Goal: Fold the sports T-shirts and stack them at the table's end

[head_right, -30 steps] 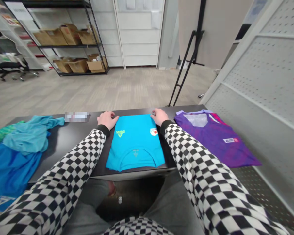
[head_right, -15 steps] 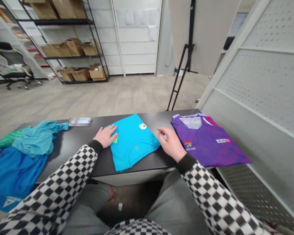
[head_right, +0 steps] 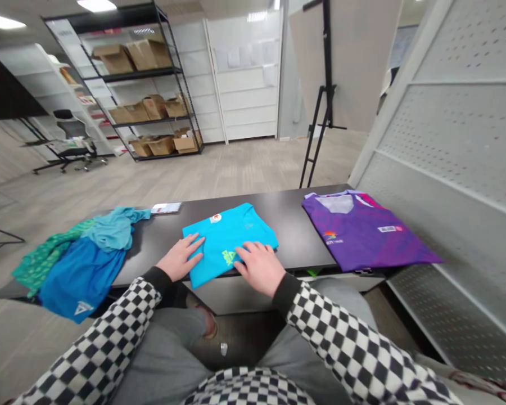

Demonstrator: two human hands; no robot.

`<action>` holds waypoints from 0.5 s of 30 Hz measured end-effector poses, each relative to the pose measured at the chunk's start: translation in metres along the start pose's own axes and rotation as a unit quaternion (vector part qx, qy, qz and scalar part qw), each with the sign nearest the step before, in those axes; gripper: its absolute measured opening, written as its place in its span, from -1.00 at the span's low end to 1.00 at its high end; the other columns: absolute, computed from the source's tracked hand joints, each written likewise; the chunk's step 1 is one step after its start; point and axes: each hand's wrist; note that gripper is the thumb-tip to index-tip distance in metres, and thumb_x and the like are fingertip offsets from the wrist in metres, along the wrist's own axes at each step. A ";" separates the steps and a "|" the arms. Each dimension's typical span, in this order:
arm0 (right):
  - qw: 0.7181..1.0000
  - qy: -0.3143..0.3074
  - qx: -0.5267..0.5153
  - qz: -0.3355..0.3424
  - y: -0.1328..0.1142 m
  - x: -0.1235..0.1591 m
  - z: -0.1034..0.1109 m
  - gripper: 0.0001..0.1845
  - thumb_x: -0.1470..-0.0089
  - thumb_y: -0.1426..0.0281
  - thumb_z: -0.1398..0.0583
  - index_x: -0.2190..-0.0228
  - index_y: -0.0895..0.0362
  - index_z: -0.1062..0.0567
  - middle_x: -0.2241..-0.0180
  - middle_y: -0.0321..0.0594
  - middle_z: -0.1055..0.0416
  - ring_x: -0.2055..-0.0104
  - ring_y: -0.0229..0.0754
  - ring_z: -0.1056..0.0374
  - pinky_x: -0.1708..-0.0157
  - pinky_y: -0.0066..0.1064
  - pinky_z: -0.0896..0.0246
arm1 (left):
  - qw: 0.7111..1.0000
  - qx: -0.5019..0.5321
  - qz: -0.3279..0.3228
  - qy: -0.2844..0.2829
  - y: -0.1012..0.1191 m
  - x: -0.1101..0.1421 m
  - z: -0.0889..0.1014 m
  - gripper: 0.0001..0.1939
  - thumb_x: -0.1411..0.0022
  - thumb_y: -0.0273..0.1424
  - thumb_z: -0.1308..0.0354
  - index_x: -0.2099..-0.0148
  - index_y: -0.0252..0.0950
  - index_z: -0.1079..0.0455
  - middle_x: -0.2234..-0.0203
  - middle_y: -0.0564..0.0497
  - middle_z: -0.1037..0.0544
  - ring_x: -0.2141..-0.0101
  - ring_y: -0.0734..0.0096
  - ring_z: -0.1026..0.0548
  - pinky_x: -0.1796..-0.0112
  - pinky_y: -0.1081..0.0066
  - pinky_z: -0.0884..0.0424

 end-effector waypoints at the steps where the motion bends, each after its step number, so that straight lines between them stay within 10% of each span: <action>1: 1.000 -0.012 0.021 -0.002 0.001 -0.006 -0.003 -0.62 -0.54 0.11 -0.20 -0.16 0.03 -0.64 -0.26 0.07 -0.56 -0.30 0.21 -0.44 -0.34 0.17 -0.23 | 1.000 -0.006 0.016 -0.007 0.000 0.001 -0.007 -0.37 -0.54 -0.04 -0.10 -0.49 -0.19 -0.47 -0.49 -0.22 -0.43 -0.46 -0.14 -0.40 -0.44 -0.16 -0.30; 6: 0.998 -0.039 0.039 -0.019 0.058 -0.041 0.004 -0.59 -0.56 0.02 -0.17 0.04 0.01 -0.69 -0.22 -0.01 -0.62 -0.40 0.25 -0.38 -0.48 0.59 0.25 | 0.998 0.029 0.034 0.044 0.037 0.028 -0.018 -0.47 -0.62 -0.05 -0.04 -0.35 -0.19 -0.61 -0.29 -0.20 -0.65 -0.27 -0.05 -0.60 -0.38 -0.13 -0.39; 10: 0.995 -0.063 0.050 -0.051 0.104 -0.063 0.027 -0.69 -0.48 0.11 -0.26 0.09 -0.01 -0.75 -0.42 -0.01 -0.45 -0.56 0.40 -0.15 -0.46 0.68 0.25 | 0.993 0.072 -0.045 0.082 0.064 0.052 -0.022 -0.56 -0.60 -0.15 -0.11 -0.35 -0.10 -0.60 -0.38 -0.16 -0.58 -0.34 0.01 -0.54 -0.47 -0.15 -0.26; 15: 0.999 -0.011 0.034 0.004 0.070 -0.021 0.031 -0.60 -0.50 0.10 -0.25 -0.16 0.00 -0.67 -0.35 0.09 -0.51 -0.44 0.30 -0.37 -0.50 0.55 0.07 | 0.992 0.072 -0.099 0.013 0.051 0.059 -0.024 -0.40 -0.49 -0.19 -0.28 -0.50 -0.13 -0.44 -0.45 -0.21 -0.49 -0.41 -0.07 -0.46 -0.49 -0.22 -0.24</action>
Point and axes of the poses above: each hand's wrist, its own x-axis away from the middle knuckle, its own z-axis out of the back of the hand, y = z × x
